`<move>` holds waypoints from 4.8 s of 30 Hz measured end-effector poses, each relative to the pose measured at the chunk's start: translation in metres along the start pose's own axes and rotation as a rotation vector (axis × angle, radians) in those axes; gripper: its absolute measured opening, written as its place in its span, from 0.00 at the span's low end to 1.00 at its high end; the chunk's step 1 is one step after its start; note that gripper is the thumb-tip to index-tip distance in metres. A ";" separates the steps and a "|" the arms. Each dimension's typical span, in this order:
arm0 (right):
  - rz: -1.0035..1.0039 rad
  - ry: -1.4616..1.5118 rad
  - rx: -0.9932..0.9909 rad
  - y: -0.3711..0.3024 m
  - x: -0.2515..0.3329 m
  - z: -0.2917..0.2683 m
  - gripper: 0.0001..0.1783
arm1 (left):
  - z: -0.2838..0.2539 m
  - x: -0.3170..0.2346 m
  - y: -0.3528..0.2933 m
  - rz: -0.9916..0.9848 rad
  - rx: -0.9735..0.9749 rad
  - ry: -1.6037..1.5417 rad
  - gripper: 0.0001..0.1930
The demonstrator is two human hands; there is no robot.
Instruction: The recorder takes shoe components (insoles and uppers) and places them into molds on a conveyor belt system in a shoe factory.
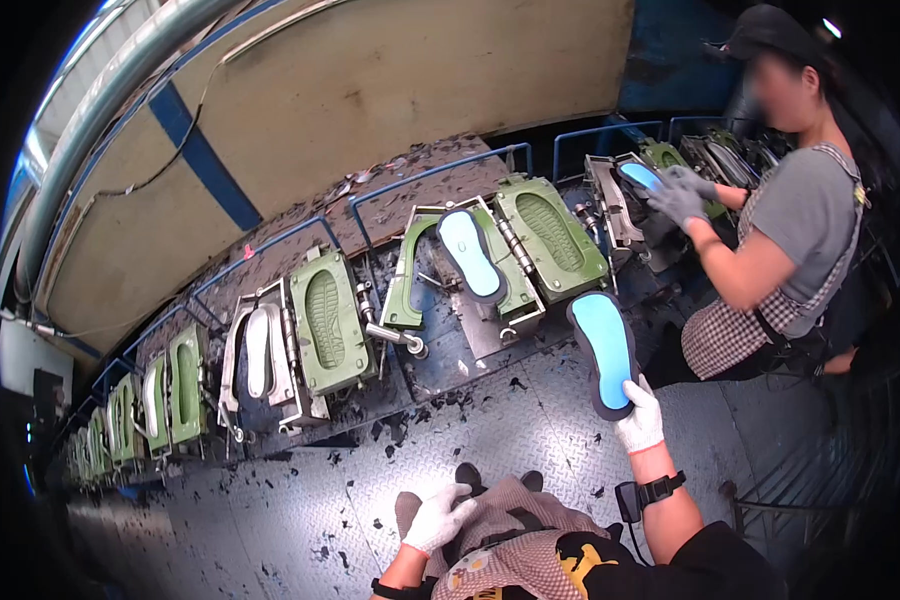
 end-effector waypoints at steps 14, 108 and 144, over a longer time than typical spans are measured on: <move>-0.377 -0.182 0.003 0.024 0.171 0.015 0.14 | -0.004 -0.101 0.000 0.000 0.047 -0.033 0.23; -1.032 -1.870 0.632 0.018 0.335 0.893 0.15 | -0.393 -0.732 -0.085 0.817 -0.467 0.349 0.23; -0.715 -1.470 0.693 -0.096 0.437 0.839 0.13 | -0.436 -0.777 -0.131 0.371 -0.868 -0.227 0.07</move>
Point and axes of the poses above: each hand's wrist, its own y-axis towards the middle knuckle, its own z-axis out of the palm, x = y × z, the point moved 6 cm from there along y, towards the middle knuckle, and after that the axes turned 12 degrees about -y, right-handed, at the moved point
